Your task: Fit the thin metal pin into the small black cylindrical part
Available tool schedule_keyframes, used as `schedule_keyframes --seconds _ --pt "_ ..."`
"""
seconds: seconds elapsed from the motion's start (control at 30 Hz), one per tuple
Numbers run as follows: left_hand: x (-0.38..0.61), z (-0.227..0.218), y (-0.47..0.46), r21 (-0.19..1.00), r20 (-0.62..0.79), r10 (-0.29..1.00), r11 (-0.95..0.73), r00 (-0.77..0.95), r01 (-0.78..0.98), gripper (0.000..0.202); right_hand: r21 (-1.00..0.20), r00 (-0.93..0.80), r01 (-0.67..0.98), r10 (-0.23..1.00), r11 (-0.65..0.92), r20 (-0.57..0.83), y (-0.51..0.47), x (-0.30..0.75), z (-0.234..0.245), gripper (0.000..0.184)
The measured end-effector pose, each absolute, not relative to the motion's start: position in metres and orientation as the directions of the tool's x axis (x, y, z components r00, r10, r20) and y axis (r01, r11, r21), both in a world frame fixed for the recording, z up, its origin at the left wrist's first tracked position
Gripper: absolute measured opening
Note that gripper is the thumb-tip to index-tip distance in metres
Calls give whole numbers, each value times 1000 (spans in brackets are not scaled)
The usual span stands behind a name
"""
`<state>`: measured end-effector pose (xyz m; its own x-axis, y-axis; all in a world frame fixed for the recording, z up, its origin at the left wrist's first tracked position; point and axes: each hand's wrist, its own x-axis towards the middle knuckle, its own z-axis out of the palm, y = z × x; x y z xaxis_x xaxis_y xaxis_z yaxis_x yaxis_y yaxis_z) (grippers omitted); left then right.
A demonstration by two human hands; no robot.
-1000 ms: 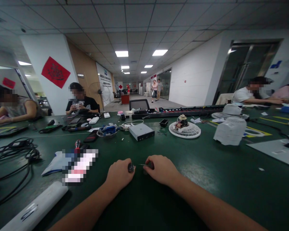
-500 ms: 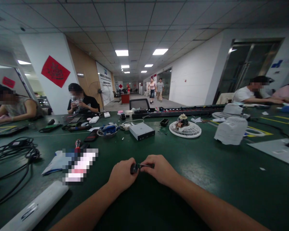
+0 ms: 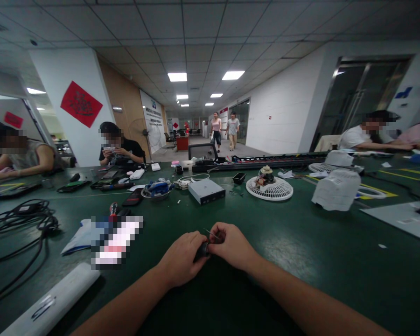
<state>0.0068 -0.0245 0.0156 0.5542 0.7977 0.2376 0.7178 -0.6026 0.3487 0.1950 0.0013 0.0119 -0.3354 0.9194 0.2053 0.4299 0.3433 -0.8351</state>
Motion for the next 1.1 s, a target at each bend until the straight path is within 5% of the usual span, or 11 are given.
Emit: schedule_keyframes --seconds 0.27,0.47,0.73,1.1 --pt "10 13 -21 419 277 887 -457 369 785 21 -792 -342 447 898 415 278 -4 195 22 20" --pt "7 14 -17 490 292 938 -315 187 813 22 -462 -467 668 812 583 350 -1 206 32 20" --pt "5 10 -15 462 288 909 -408 302 787 20 -230 -531 758 782 611 326 -3 207 31 27" --pt "4 13 -16 392 264 905 -417 334 820 22 -279 -518 762 809 584 278 -6 205 32 22"
